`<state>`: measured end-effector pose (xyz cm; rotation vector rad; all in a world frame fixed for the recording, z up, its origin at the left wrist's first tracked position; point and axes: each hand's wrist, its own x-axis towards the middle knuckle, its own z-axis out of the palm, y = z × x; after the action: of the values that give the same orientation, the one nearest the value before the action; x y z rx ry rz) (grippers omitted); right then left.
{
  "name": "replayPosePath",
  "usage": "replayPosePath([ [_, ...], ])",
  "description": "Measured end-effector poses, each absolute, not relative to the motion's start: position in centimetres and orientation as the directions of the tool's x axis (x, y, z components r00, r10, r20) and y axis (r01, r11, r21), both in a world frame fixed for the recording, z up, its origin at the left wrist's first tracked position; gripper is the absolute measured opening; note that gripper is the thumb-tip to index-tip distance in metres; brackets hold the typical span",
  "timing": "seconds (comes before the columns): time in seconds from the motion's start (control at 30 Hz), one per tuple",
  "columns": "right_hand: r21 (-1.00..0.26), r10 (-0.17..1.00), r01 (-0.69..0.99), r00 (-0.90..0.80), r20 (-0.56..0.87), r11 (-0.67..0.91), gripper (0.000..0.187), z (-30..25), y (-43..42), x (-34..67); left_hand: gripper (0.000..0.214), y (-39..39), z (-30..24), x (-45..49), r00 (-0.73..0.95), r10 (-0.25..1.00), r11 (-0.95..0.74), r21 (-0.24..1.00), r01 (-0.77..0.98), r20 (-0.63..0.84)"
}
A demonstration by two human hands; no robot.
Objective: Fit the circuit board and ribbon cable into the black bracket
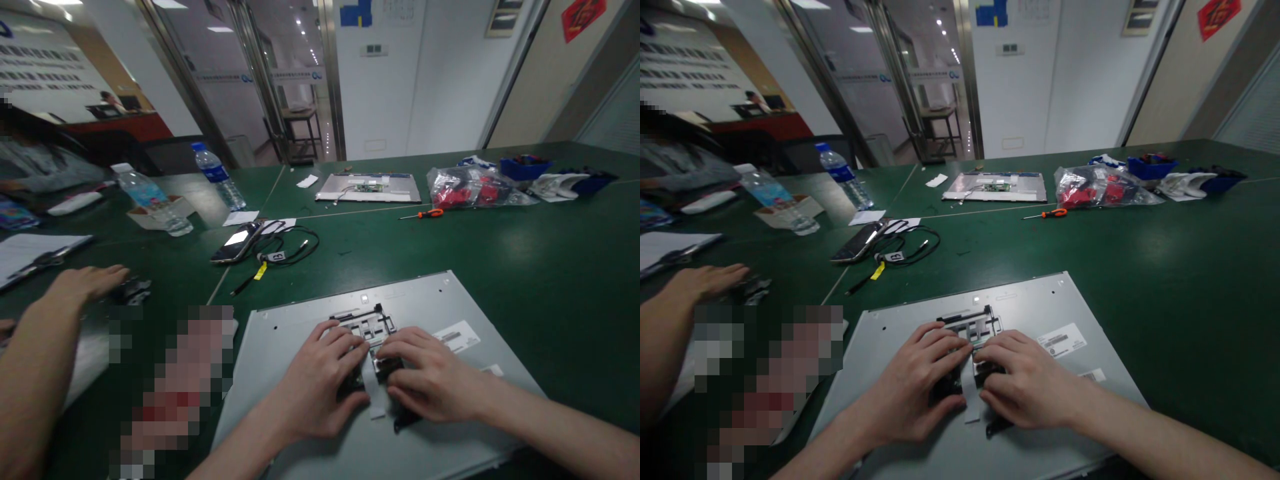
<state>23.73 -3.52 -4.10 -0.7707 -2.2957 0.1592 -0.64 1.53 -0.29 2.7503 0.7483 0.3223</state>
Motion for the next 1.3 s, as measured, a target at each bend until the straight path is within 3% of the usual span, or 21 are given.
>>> replayPosePath([
  [0.17, -0.307, 0.553, 0.464, -0.631, 0.544, 0.831, 0.010, -4.14, -3.50, 23.68, 0.050, 1.63, -0.47, -0.62, 0.844, 0.513, -0.836, 0.314, 0.450, 0.157],
  [0.7, -0.405, 0.593, 0.459, -0.739, 0.321, 0.791, 0.027, -3.30, -3.13, 23.93, 0.047, 1.70, -0.08, -0.75, 0.839, 0.507, -0.839, 0.332, 0.430, 0.196],
  [1.07, -0.441, 0.589, 0.438, -0.749, 0.303, 0.783, 0.033, -3.59, -2.83, 24.28, 0.029, 1.80, 0.39, -0.87, 0.830, 0.445, -0.892, 0.254, 0.374, 0.337],
  [1.3, -0.419, 0.593, 0.454, -0.745, 0.305, 0.786, 0.052, -3.30, -3.16, 24.23, 0.019, 1.77, 0.26, -0.76, 0.824, 0.464, -0.883, 0.249, 0.399, 0.325],
])
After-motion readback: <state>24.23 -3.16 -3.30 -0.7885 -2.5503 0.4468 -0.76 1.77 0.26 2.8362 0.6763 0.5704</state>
